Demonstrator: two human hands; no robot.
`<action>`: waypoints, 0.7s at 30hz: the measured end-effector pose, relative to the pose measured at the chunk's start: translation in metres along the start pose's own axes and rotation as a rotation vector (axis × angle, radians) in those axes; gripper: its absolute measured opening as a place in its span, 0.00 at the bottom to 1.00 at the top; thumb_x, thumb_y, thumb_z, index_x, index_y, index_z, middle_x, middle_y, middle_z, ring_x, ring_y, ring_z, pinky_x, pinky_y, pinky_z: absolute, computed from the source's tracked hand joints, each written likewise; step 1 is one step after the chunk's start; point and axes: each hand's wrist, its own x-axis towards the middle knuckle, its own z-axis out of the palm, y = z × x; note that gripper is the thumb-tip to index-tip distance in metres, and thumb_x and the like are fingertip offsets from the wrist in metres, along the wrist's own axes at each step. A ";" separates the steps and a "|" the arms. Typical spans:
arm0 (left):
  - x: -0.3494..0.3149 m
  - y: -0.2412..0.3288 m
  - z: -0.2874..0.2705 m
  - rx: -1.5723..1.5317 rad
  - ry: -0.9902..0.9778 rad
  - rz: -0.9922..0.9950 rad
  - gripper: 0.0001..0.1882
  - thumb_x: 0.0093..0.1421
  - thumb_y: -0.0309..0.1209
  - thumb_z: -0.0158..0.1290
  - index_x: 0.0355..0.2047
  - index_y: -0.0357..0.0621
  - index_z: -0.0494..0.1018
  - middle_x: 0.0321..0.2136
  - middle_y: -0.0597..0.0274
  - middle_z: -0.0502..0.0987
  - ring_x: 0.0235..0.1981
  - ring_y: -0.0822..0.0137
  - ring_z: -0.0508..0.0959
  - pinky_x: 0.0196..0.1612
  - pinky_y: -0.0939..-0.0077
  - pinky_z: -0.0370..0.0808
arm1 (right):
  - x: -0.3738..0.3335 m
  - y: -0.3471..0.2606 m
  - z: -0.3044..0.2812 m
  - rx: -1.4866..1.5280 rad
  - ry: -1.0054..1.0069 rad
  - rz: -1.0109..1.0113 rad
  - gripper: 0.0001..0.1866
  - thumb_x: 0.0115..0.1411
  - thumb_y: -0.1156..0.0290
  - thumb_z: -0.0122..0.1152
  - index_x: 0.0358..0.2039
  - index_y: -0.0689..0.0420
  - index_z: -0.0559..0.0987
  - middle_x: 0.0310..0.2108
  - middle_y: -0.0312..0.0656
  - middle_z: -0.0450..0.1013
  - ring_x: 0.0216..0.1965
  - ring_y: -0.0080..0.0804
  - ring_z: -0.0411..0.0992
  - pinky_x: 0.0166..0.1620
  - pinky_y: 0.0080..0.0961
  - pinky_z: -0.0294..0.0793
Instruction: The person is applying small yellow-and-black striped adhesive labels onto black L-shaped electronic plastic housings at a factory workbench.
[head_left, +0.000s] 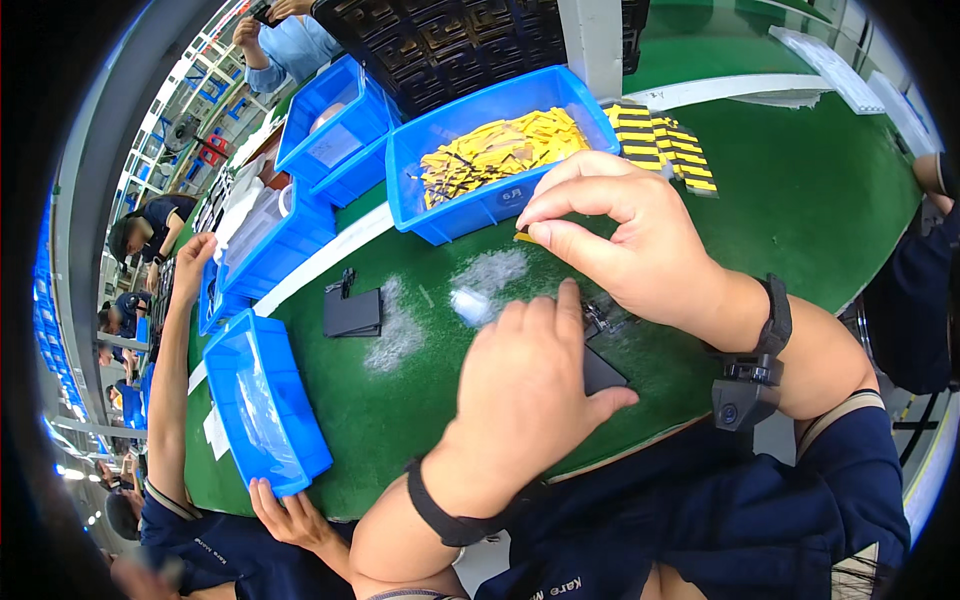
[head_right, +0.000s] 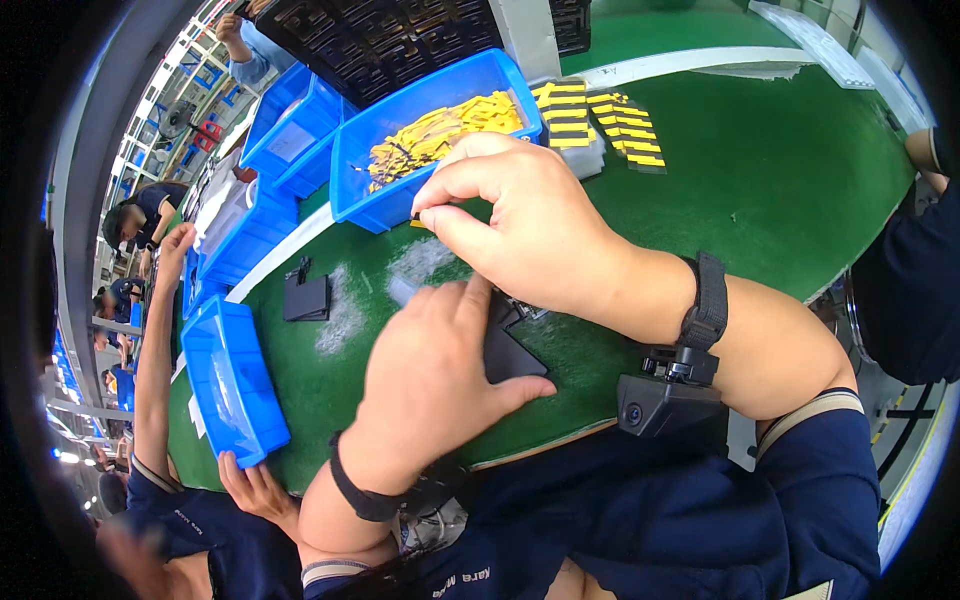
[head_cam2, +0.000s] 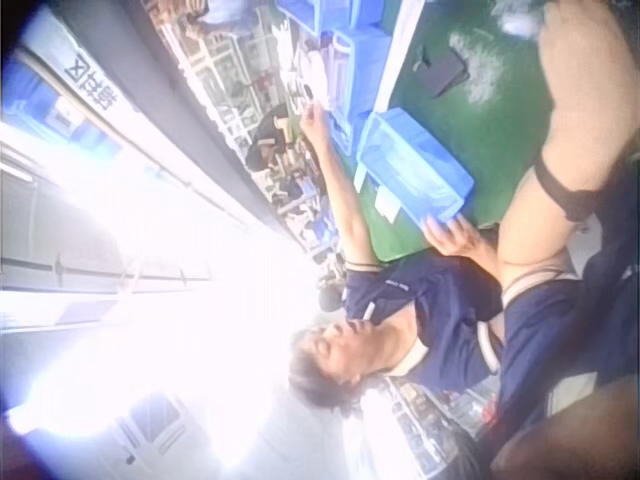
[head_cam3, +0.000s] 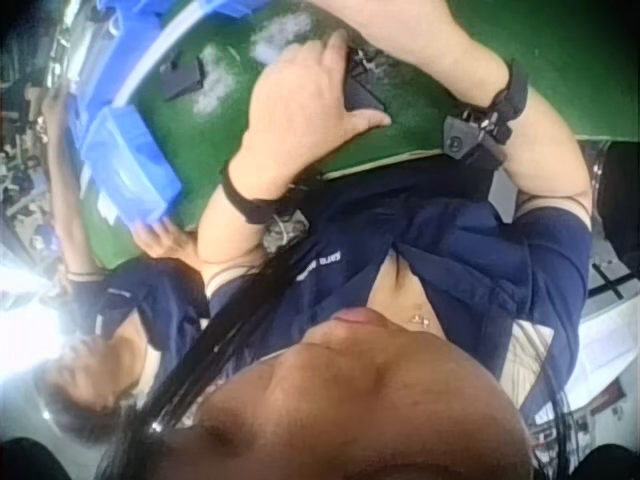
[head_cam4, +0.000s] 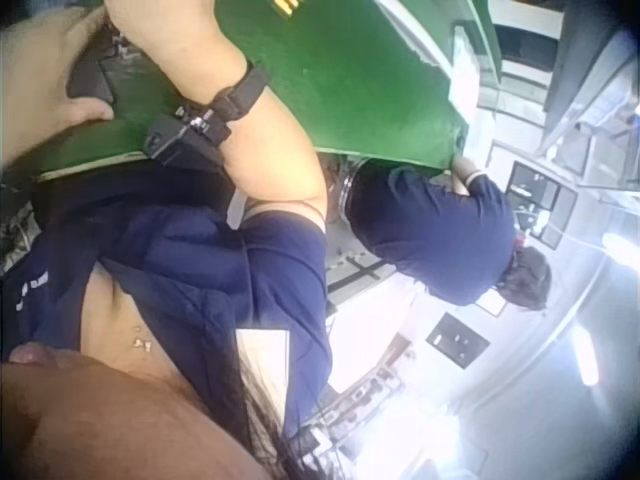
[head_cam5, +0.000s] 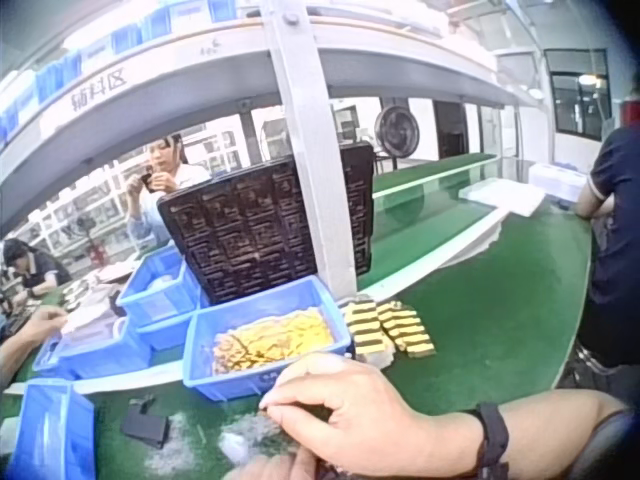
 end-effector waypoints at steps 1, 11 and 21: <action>-0.001 0.001 0.004 0.035 0.033 0.032 0.40 0.37 0.44 0.66 0.44 0.26 0.66 0.28 0.51 0.72 0.31 0.55 0.73 0.38 0.65 0.72 | 0.000 0.000 0.001 -0.023 0.000 -0.041 0.04 0.53 0.78 0.58 0.30 0.61 0.80 0.30 0.39 0.74 0.33 0.29 0.72 0.39 0.22 0.70; 0.004 -0.035 0.000 -1.131 0.243 -0.323 0.11 0.57 0.21 0.52 0.40 0.33 0.69 0.33 0.62 0.76 0.35 0.76 0.75 0.38 0.83 0.73 | -0.001 -0.015 0.002 0.174 -0.028 0.344 0.08 0.49 0.73 0.60 0.29 0.63 0.80 0.24 0.40 0.75 0.27 0.23 0.73 0.33 0.20 0.72; 0.005 -0.033 -0.001 -1.303 0.190 -0.297 0.11 0.59 0.19 0.49 0.43 0.32 0.66 0.34 0.58 0.76 0.37 0.74 0.76 0.41 0.83 0.73 | -0.004 -0.013 0.005 0.178 0.029 0.255 0.06 0.49 0.74 0.60 0.27 0.63 0.79 0.23 0.41 0.75 0.24 0.23 0.72 0.30 0.20 0.72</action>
